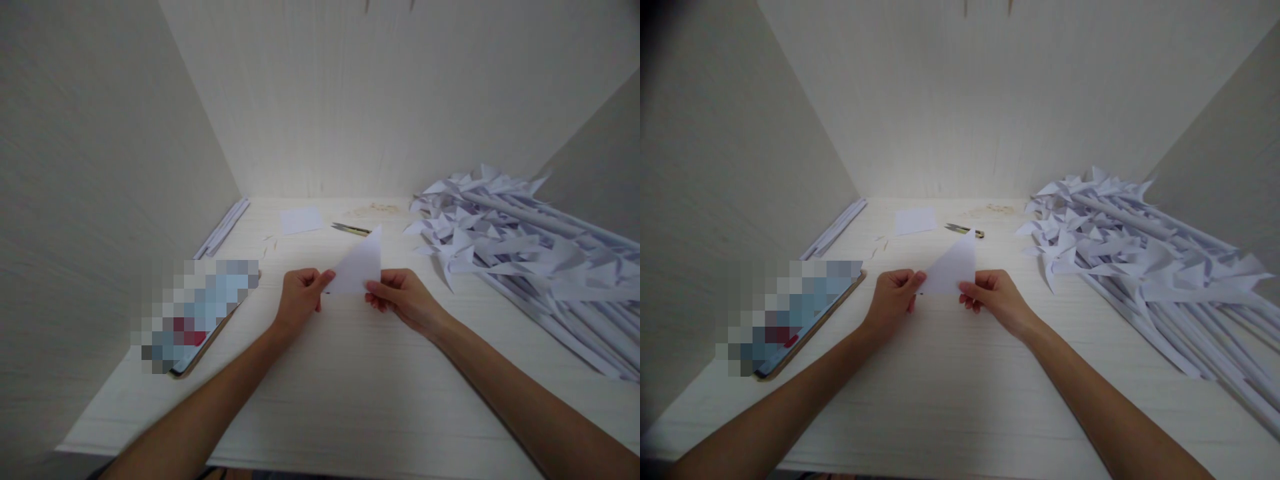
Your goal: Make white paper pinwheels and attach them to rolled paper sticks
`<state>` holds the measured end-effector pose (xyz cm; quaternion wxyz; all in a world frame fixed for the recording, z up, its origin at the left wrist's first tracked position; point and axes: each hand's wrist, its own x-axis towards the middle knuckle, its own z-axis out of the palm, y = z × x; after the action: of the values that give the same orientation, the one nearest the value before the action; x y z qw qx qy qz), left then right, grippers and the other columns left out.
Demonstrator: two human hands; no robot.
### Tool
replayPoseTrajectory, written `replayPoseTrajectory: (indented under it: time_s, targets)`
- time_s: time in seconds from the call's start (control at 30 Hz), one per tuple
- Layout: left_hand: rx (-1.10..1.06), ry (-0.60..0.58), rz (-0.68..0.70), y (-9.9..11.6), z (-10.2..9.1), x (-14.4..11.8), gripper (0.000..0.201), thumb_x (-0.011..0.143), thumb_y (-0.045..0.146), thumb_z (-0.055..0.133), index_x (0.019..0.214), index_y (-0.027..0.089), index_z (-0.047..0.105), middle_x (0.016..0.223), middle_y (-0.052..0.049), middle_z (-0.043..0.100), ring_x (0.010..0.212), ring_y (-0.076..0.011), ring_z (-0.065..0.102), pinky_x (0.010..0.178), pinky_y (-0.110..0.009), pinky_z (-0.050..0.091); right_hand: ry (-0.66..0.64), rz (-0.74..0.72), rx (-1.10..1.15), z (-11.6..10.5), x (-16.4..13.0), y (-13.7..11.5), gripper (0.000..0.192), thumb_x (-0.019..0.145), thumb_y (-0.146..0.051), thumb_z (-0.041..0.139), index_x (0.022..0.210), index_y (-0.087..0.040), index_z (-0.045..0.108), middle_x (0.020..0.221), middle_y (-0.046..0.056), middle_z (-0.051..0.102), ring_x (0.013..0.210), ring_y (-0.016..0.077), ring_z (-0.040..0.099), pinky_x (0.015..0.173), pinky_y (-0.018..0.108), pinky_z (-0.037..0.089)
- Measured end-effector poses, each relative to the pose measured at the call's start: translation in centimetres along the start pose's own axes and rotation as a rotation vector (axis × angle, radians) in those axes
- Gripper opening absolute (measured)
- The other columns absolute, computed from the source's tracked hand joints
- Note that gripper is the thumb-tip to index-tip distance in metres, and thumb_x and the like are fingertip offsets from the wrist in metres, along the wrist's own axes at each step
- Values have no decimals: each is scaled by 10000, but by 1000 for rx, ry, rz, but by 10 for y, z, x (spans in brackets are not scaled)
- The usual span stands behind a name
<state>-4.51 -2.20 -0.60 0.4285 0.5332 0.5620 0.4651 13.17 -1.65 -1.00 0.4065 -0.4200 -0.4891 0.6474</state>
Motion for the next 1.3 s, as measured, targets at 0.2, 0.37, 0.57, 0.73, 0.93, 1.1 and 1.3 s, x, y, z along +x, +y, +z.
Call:
replayPoseTrajectory:
  time_s: [0.2, 0.37, 0.57, 0.73, 0.93, 1.1, 1.3]
  targets:
    - [84, 13, 24, 0, -5, 1, 509, 626, 558, 564, 372, 178, 339, 345, 52, 347, 303, -42, 290, 335, -198, 193, 93, -18, 8, 4, -1, -3, 305, 498, -373, 773, 482, -129, 590, 428, -10, 576, 354, 45, 449, 366, 185, 318]
    - [45, 90, 134, 2, -7, 3, 536, 791, 560, 334, 435, 167, 414, 397, 22, 392, 384, -67, 384, 370, -191, 297, 119, 9, 35, 1, -3, -7, 338, 464, -372, 789, 461, -128, 556, 408, -13, 561, 342, 38, 441, 354, 174, 303]
    - [-77, -239, 270, 2, -14, 9, 331, 761, 252, 486, 1063, 165, 589, 871, -59, 670, 617, -94, 567, 471, -189, 444, 4, 147, 148, -1, -4, -8, 326, 477, -347, 792, 538, -120, 565, 426, -20, 558, 332, 32, 446, 341, 149, 307]
    - [56, -350, 376, 4, -17, 6, 202, 684, 172, 564, 824, 189, 709, 944, -65, 682, 781, -140, 613, 553, -203, 478, -38, 180, 179, -1, -3, -6, 306, 508, -342, 775, 560, -110, 582, 439, -5, 562, 344, 46, 468, 345, 156, 330]
    - [64, -421, 369, 10, -13, 0, 85, 675, 217, 633, 681, 187, 713, 795, -58, 690, 694, -135, 612, 591, -232, 472, 2, 26, 128, 5, -3, -5, 225, 510, -281, 769, 624, -129, 648, 578, -7, 625, 483, 62, 527, 448, 175, 377]
    - [-32, -458, 235, 8, -4, -3, 167, 686, 284, 612, 602, 153, 671, 804, -61, 673, 629, -111, 564, 501, -204, 447, 138, -128, 83, 10, 2, 3, 138, 549, -262, 731, 591, -159, 650, 537, -29, 605, 481, 71, 493, 476, 209, 355]
    - [-93, -354, 78, 6, 2, -4, 182, 662, 299, 612, 576, 138, 615, 604, -6, 610, 524, -75, 503, 509, -202, 452, 123, -209, 26, 10, 2, 9, 105, 541, -194, 728, 617, -168, 661, 552, -33, 593, 521, 82, 496, 504, 218, 364]
